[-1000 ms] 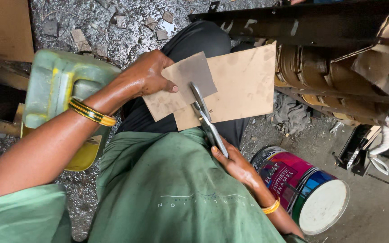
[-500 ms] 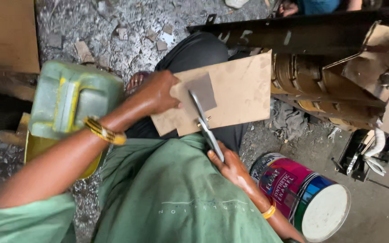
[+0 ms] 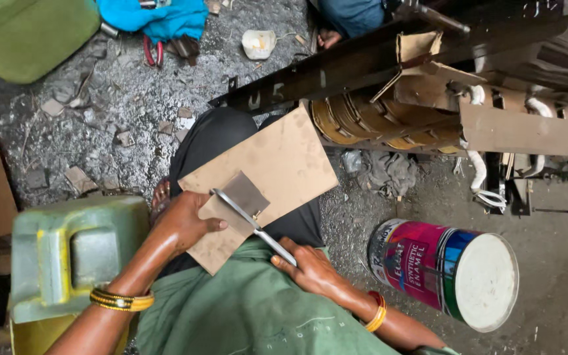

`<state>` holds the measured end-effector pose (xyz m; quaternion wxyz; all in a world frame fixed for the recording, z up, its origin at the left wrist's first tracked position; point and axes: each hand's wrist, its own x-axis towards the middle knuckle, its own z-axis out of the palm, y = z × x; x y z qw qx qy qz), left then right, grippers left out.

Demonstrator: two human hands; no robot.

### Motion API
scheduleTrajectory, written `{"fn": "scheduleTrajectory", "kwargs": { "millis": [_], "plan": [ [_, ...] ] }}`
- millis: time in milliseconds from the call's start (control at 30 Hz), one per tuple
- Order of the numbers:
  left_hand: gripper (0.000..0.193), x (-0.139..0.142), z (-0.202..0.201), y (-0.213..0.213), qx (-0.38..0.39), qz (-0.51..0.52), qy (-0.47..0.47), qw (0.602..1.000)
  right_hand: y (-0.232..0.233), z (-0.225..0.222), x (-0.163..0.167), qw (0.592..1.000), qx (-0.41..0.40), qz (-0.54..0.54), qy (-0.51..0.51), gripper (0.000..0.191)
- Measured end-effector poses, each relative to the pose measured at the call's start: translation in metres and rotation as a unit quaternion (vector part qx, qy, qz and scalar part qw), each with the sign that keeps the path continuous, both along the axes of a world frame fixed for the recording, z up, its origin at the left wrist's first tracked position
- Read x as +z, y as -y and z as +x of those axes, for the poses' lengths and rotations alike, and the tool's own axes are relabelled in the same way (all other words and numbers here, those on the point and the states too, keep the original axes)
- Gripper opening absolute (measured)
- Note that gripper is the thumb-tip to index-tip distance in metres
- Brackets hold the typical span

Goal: The person sits on the workshop floor and cuts rectangular brown sheets with scissors. They fold and stack small cut pieces, place pieces into a machine fixture, and operate a lever press on the stack, then resume cutting and arranging the sheets.

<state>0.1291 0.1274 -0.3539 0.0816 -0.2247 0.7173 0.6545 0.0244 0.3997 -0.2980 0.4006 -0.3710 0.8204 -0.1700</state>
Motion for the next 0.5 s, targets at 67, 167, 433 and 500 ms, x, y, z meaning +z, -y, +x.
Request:
{"fn": "scheduleTrajectory", "kwargs": {
  "millis": [67,167,433,500],
  "plan": [
    [0.035,-0.005,0.002,-0.002,0.003,0.051,-0.004,0.999,-0.001,0.006,0.002,1.000,-0.004,0.023,-0.013,0.038],
    [0.035,-0.008,0.000,0.006,0.000,0.099,0.052,0.994,0.004,0.005,0.004,0.998,0.001,0.054,-0.028,0.038],
    [0.033,-0.002,0.003,-0.006,-0.035,0.132,0.102,0.985,-0.008,0.000,-0.002,1.000,0.023,0.020,-0.003,0.040],
    [0.034,-0.007,0.004,-0.012,-0.080,0.137,0.102,0.982,-0.017,0.006,-0.016,1.000,-0.019,0.003,0.009,0.038]
  ]
}}
